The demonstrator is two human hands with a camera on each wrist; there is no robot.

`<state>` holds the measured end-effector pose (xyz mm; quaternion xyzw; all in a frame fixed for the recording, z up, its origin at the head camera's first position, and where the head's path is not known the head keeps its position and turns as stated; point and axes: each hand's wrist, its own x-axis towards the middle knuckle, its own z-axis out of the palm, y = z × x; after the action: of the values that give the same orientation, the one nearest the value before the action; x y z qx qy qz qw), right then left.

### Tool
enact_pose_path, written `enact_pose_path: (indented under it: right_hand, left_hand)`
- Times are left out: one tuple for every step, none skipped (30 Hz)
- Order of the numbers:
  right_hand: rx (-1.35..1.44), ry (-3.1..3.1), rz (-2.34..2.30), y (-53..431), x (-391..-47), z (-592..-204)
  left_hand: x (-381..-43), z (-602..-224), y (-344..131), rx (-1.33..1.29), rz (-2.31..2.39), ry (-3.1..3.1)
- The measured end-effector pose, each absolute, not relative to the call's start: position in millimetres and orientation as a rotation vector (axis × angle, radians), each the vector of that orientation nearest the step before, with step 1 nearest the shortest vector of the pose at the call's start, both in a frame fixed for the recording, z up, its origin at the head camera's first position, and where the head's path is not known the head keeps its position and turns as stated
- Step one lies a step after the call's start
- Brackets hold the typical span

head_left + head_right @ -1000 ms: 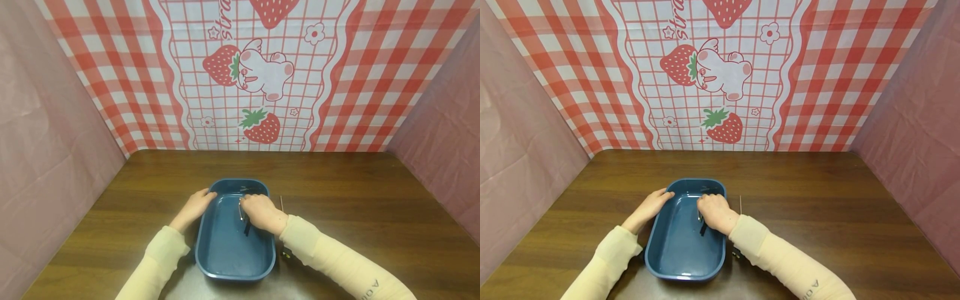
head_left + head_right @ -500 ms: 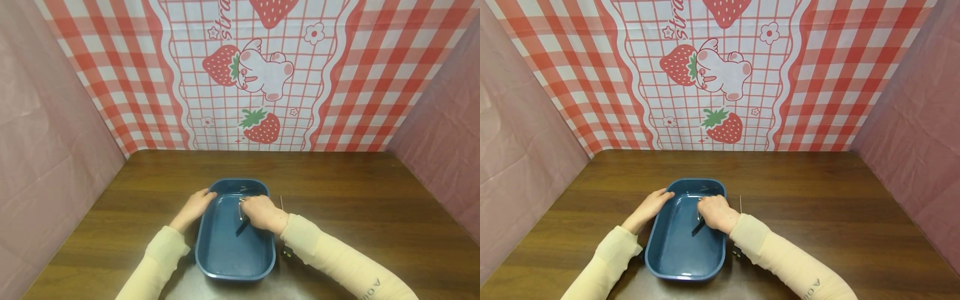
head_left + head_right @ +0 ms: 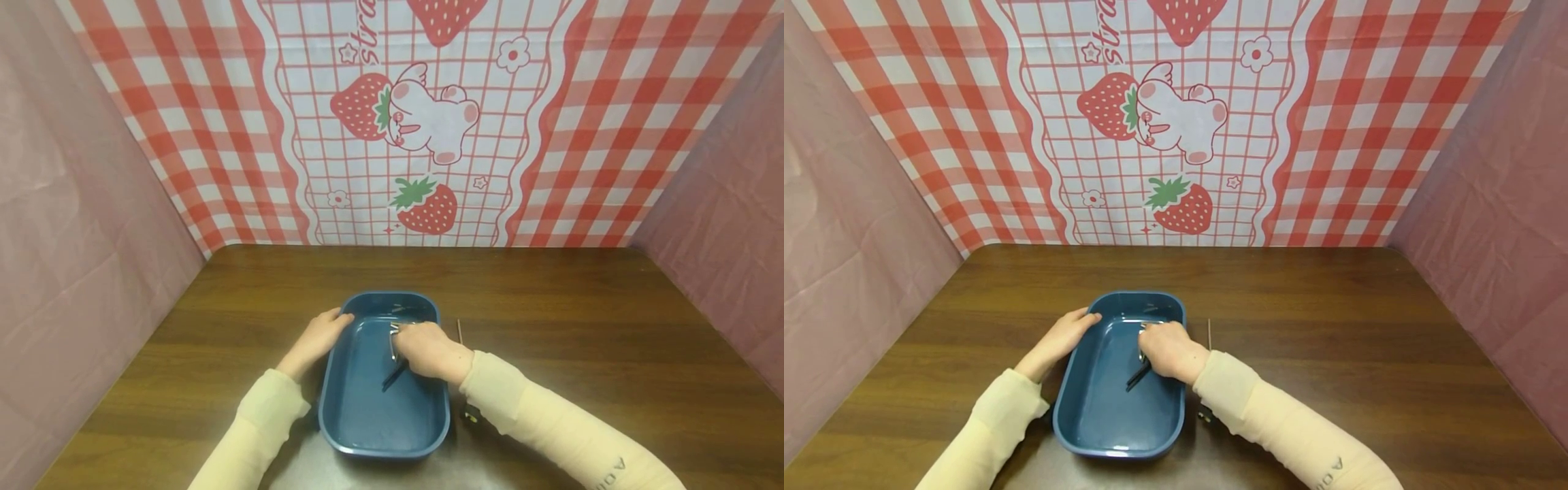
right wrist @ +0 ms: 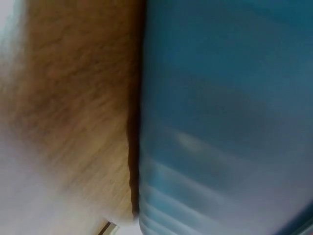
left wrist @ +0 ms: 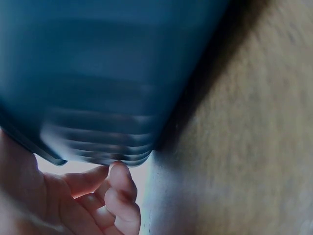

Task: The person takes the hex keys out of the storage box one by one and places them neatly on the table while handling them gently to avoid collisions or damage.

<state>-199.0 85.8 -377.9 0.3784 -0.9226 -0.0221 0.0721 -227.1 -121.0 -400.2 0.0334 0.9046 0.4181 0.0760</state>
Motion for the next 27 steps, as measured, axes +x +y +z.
enact_pose_path:
  right_hand:
    - [1.141, -2.773, -0.068, 85.6, -198.2, -377.9]
    - [1.144, -2.772, -0.065, 85.4, -197.2, -377.7]
    - [1.148, -2.771, -0.062, 85.3, -196.2, -377.5]
    - [1.150, -2.771, -0.060, 85.1, -195.3, -377.3]
    - [1.152, -2.771, -0.059, 85.1, -194.5, -376.9]
    - [1.153, -2.775, -0.055, 85.1, -194.0, -376.5]
    - [1.154, -2.779, -0.051, 85.1, -193.5, -376.1]
    - [1.153, -2.779, -0.048, 85.4, -192.7, -375.5]
    - [1.155, -2.779, -0.045, 85.6, -192.3, -375.2]
    - [1.155, -2.781, -0.040, 85.9, -191.9, -374.7]
    - [1.155, -2.781, -0.035, 86.2, -191.7, -374.5]
    - [1.153, -2.780, -0.033, 86.4, -191.5, -374.6]
    - [1.152, -2.779, -0.033, 86.5, -191.3, -374.9]
    - [1.150, -2.776, -0.032, 86.7, -191.3, -375.2]
    - [1.151, -2.771, -0.027, 86.9, -191.4, -375.5]
    - [1.150, -2.768, -0.024, 87.1, -191.4, -375.7]
    - [1.151, -2.762, -0.017, 87.5, -191.5, -376.0]
    - [1.150, -2.756, -0.009, 87.9, -191.4, -376.0]
    - [1.151, -2.748, 0.004, 88.3, -191.4, -376.0]
    - [1.154, -2.738, 0.019, 88.6, -191.3, -375.9]
    - [1.158, -2.732, 0.035, 89.1, -191.2, -375.7]
    - [1.162, -2.723, 0.051, 89.6, -191.0, -375.7]
    - [1.164, -2.717, 0.068, 90.0, -191.0, -375.7]
    - [1.166, -2.712, 0.081, 90.4, -190.9, -375.6]
    - [1.167, -2.707, 0.093, 90.7, -190.8, -375.4]
    - [1.168, -2.703, 0.105, 90.9, -190.8, -375.2]
    - [1.167, -2.703, 0.117, 91.3, -190.7, -375.0]
  left_hand:
    - [-226.9, -400.3, -121.1, 0.101, 1.254, 2.710]
    - [-226.8, -400.5, -121.2, 0.101, 1.255, 2.706]
    - [-226.6, -400.7, -121.4, 0.098, 1.257, 2.703]
    - [-226.5, -400.6, -121.4, 0.097, 1.258, 2.701]
    - [-226.2, -400.5, -121.5, 0.098, 1.256, 2.700]
    - [-226.2, -400.5, -121.6, 0.096, 1.258, 2.697]
    - [-226.2, -400.3, -121.5, 0.095, 1.258, 2.698]
    - [-226.4, -400.5, -121.5, 0.096, 1.257, 2.700]
    - [-226.5, -400.4, -121.5, 0.098, 1.253, 2.704]
    - [-226.5, -400.2, -121.4, 0.098, 1.252, 2.705]
    - [-226.6, -400.2, -121.3, 0.097, 1.251, 2.705]
    - [-226.7, -400.1, -121.3, 0.097, 1.251, 2.705]
    - [-226.7, -400.3, -121.2, 0.095, 1.252, 2.703]
    - [-226.7, -400.2, -121.1, 0.095, 1.252, 2.702]
    - [-226.5, -400.2, -121.2, 0.096, 1.252, 2.701]
    - [-226.6, -400.2, -121.2, 0.095, 1.254, 2.698]
    - [-226.8, -400.3, -121.2, 0.094, 1.255, 2.699]
    - [-226.9, -400.4, -121.3, 0.097, 1.255, 2.700]
    - [-227.1, -400.3, -121.3, 0.099, 1.256, 2.702]
    - [-227.2, -400.4, -121.5, 0.103, 1.253, 2.705]
    - [-227.3, -400.3, -121.5, 0.105, 1.253, 2.708]
    - [-227.6, -400.3, -121.4, 0.106, 1.253, 2.709]
    - [-227.6, -400.2, -121.4, 0.107, 1.253, 2.709]
    - [-227.5, -400.1, -121.3, 0.109, 1.252, 2.710]
    - [-227.5, -400.0, -121.2, 0.108, 1.252, 2.710]
    - [-227.5, -400.1, -121.3, 0.108, 1.251, 2.710]
    - [-227.4, -400.1, -121.3, 0.108, 1.249, 2.711]
